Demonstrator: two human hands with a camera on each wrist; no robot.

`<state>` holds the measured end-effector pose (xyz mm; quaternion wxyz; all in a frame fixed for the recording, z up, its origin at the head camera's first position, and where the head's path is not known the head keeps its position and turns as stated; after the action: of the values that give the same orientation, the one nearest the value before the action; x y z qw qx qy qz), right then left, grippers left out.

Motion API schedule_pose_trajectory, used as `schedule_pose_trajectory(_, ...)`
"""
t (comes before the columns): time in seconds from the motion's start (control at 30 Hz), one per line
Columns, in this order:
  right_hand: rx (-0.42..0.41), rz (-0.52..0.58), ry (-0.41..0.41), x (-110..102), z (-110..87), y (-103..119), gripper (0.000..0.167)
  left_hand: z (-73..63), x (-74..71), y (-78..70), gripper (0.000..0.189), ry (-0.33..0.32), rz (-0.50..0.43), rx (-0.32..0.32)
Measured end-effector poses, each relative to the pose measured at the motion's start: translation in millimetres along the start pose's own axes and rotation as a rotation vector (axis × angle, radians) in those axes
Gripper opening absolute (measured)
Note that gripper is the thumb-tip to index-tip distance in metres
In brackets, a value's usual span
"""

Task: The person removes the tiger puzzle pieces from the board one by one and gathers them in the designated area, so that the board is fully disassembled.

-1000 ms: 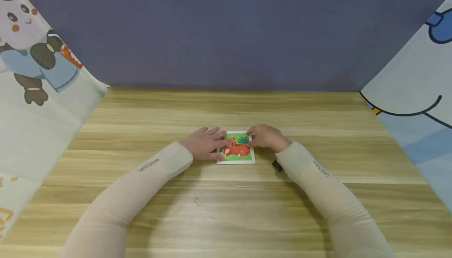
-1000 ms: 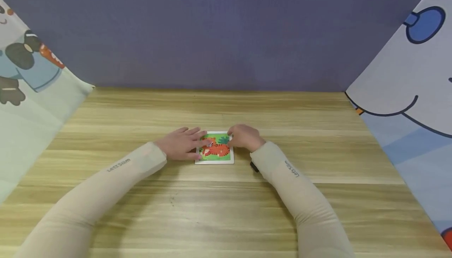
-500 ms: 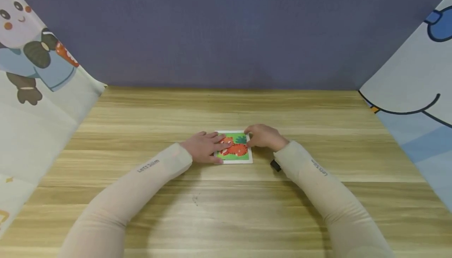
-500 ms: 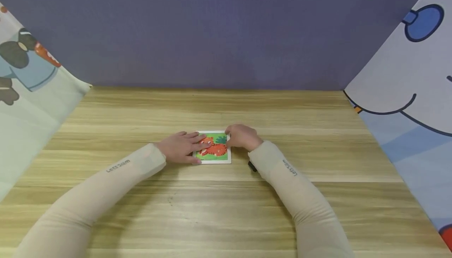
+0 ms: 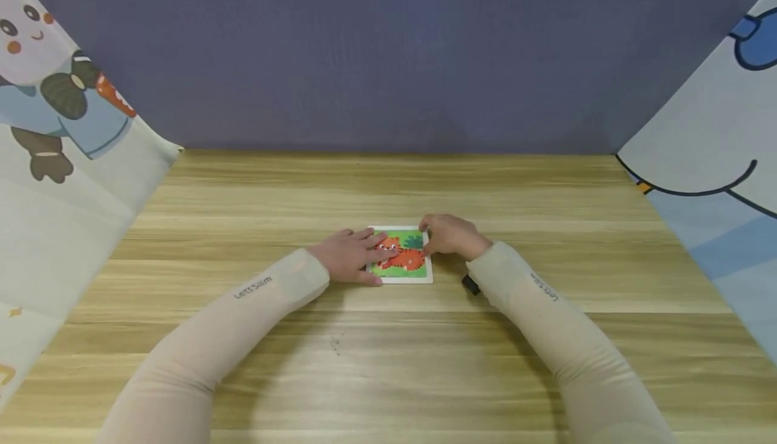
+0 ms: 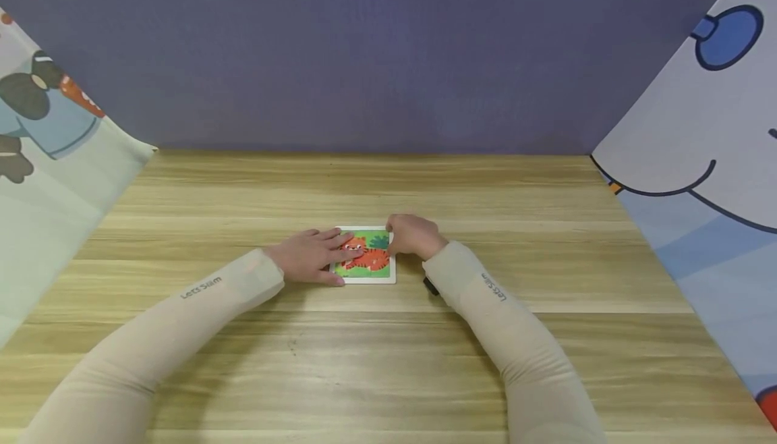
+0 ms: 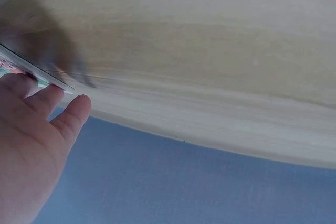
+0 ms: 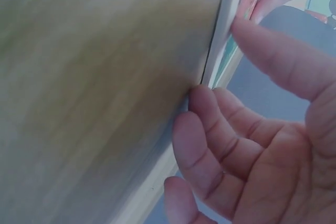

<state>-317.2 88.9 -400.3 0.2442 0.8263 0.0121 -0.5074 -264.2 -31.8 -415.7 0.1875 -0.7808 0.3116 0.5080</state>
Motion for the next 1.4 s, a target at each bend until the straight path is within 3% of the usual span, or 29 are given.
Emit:
schedule_pose_trajectory(0.47,0.015,-0.032,0.007,2.1,4.1,2.0,0.049,6.5,-0.2,-4.5,0.076,0.001,0.052,-0.008)
schedule_pose_trajectory(0.67,0.012,-0.043,0.003,2.6,6.0,3.0,0.049,8.5,-4.5,-8.2,0.075,-0.047,0.07,-0.01)
schedule_pose_trajectory(1.07,0.007,-0.03,0.007,3.2,5.8,5.5,0.047,-3.0,-8.1,-12.4,0.07,-0.076,0.015,0.008)
schedule_pose_trajectory(1.2,-0.002,-0.007,-0.003,2.7,5.3,5.1,0.045,-1.0,-7.7,-12.0,0.071,-0.075,0.012,-0.007)
schedule_pose_trajectory(1.4,-0.049,0.103,0.0,5.0,6.0,9.0,0.03,4.2,-4.2,-9.5,0.071,-0.059,0.023,-0.033)
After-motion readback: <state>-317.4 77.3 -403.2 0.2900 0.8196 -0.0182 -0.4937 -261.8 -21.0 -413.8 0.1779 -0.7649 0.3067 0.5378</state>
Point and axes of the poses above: each hand's wrist, its own z-axis towards the middle knuckle, its own x-axis out of the palm, y = z × x, the point moved 10 cm from there along z, towards the middle knuckle, and after that the axes turned 5 degrees about -x, right-handed, at the moved point
